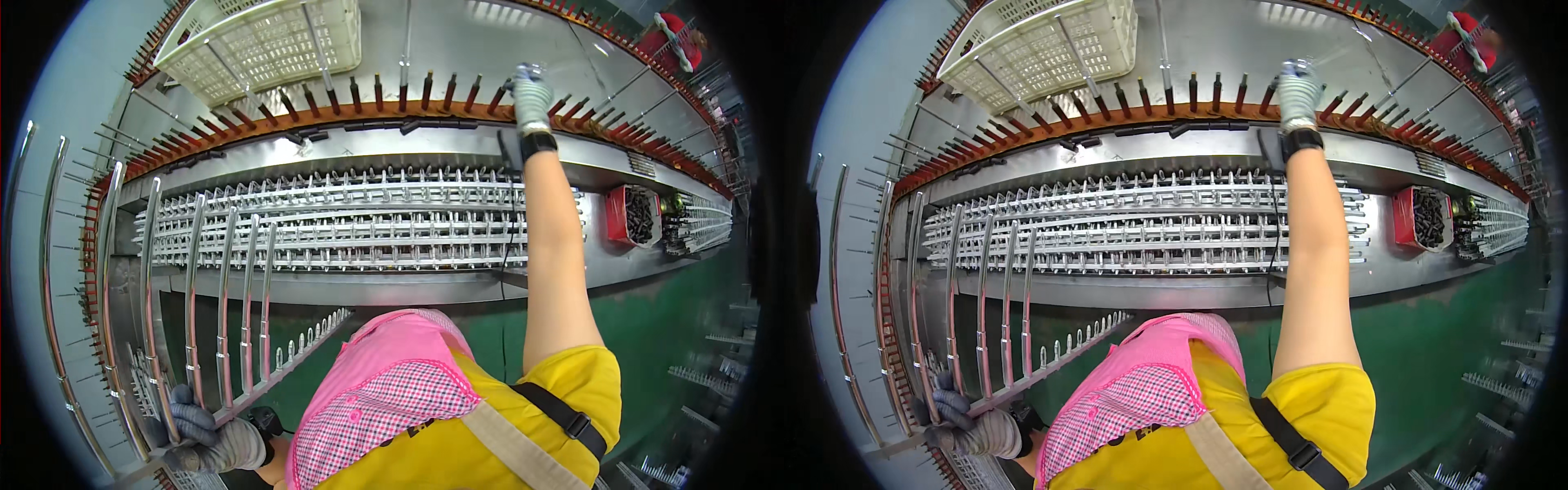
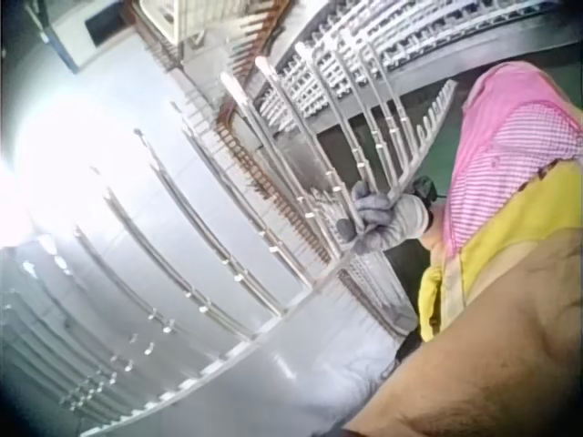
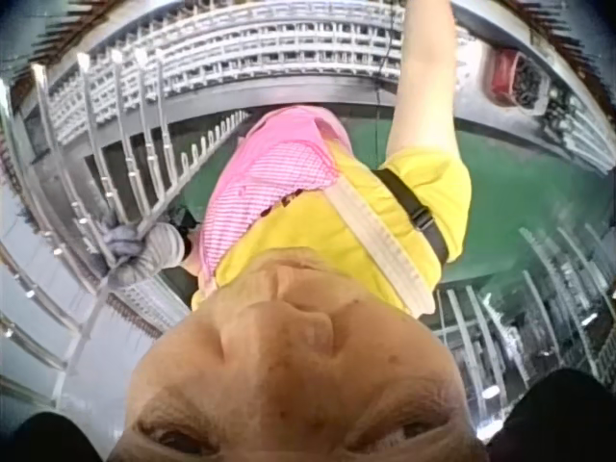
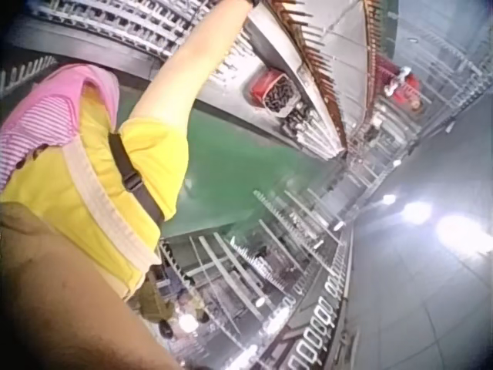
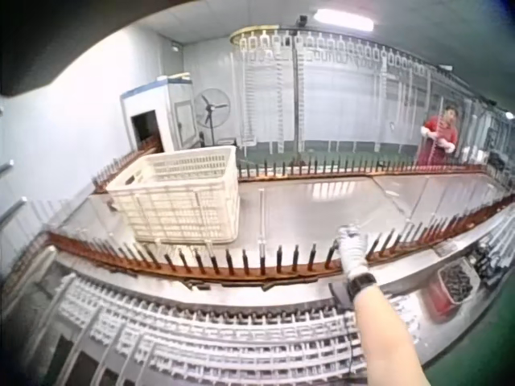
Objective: Loading metal racks onto a rotating production line in a manufacturing facility.
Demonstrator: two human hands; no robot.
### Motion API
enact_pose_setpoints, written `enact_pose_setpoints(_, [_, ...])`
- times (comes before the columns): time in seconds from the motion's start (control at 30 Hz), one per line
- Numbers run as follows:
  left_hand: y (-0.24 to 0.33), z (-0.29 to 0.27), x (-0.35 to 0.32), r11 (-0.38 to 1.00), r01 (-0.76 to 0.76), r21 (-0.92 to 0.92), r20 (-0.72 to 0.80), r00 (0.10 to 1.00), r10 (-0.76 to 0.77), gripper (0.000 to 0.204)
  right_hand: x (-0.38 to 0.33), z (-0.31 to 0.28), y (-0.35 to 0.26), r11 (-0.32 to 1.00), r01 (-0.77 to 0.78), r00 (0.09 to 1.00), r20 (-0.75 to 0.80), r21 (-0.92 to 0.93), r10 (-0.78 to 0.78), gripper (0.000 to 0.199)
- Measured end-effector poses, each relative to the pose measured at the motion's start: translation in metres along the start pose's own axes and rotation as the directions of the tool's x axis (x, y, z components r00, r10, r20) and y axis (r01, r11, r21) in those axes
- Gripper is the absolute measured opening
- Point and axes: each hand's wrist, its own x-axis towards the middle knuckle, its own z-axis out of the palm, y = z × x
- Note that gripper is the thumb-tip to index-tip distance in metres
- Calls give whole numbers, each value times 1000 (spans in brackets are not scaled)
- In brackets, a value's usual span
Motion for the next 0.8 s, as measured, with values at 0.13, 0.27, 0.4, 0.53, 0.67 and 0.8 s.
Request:
enact_pose_setpoints(0.13, [1, 14, -6, 996, 23, -84, -53, 998, -28, 43, -17, 19, -16, 935, 203, 973, -46, -290, -226, 27])
enact_pose_setpoints(0.27, [4, -11, 7, 964, 163, -211, 255, 961, -107, 44, -28, 28, -32, 975, 96, 995, 22, -201, -93, 26])
enact_pose_setpoints(0.4, [1, -26, 17, 901, 325, -288, 554, 824, -121, 46, -45, 43, -31, 940, 227, 973, 101, -256, -207, 27])
enact_pose_setpoints(0.53, [26, 39, -20, 987, 105, -124, -31, 993, -110, 45, -55, 58, -37, 961, 141, 956, 283, -238, -71, 27])
enact_pose_setpoints(0.67, [20, 40, -14, 987, 79, -143, -5, 997, -80, 44, -86, 45, -16, 972, -58, 880, 472, 226, -57, 29])
enact_pose_setpoints(0.8, [14, 31, -24, 990, 72, -122, -36, 996, -77, 43, -93, 2, 17, 807, -150, 949, 313, 571, -45, 18])
